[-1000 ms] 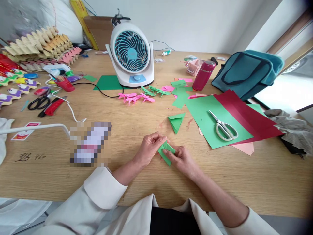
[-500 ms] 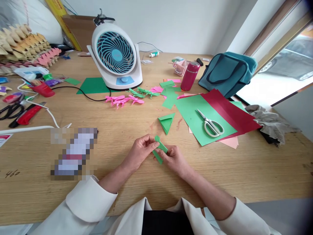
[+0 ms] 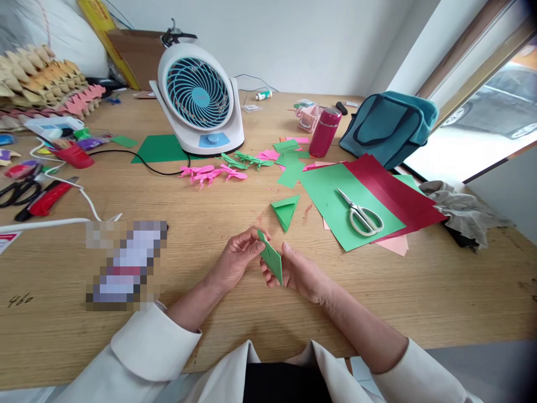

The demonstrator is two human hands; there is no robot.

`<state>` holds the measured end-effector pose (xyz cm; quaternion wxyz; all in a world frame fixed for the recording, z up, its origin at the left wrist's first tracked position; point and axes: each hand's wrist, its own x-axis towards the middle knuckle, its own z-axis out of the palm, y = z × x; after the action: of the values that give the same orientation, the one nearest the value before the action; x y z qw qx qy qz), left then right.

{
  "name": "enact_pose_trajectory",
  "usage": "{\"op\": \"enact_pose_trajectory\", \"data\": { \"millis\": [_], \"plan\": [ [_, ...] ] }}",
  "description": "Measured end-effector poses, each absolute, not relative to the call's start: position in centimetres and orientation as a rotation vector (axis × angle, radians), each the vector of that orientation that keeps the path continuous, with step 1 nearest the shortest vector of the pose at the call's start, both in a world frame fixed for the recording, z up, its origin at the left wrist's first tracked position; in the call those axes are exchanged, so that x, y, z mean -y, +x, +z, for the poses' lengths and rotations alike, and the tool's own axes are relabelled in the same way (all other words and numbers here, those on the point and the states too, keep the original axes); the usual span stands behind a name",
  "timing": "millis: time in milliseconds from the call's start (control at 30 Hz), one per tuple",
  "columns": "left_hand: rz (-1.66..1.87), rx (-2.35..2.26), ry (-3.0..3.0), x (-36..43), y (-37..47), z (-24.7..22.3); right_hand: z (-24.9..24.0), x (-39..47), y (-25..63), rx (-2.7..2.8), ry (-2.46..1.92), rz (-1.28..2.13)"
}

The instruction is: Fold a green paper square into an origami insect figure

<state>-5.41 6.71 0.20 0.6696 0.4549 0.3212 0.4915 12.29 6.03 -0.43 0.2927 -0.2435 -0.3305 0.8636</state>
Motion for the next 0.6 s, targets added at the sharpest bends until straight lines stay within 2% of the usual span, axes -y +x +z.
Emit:
{"op": "enact_pose_trajectory", "data": {
  "millis": [167,400,600],
  "plan": [
    [1.159,-0.78,1.054,-6.77,-5.37,0.47,0.32,-5.9,12.39,0.848,-0.726,2.22],
    [1.131,-0.835,1.005,-6.96,-5.15,-0.03,0.34,-6.3,11.75,0.911,-1.029,1.842],
    [1.135,-1.076,1.164,-6.81,-4.82,0.12,-0.21,-6.5,11.53,1.058,-1.002,1.733]
  ]
}}
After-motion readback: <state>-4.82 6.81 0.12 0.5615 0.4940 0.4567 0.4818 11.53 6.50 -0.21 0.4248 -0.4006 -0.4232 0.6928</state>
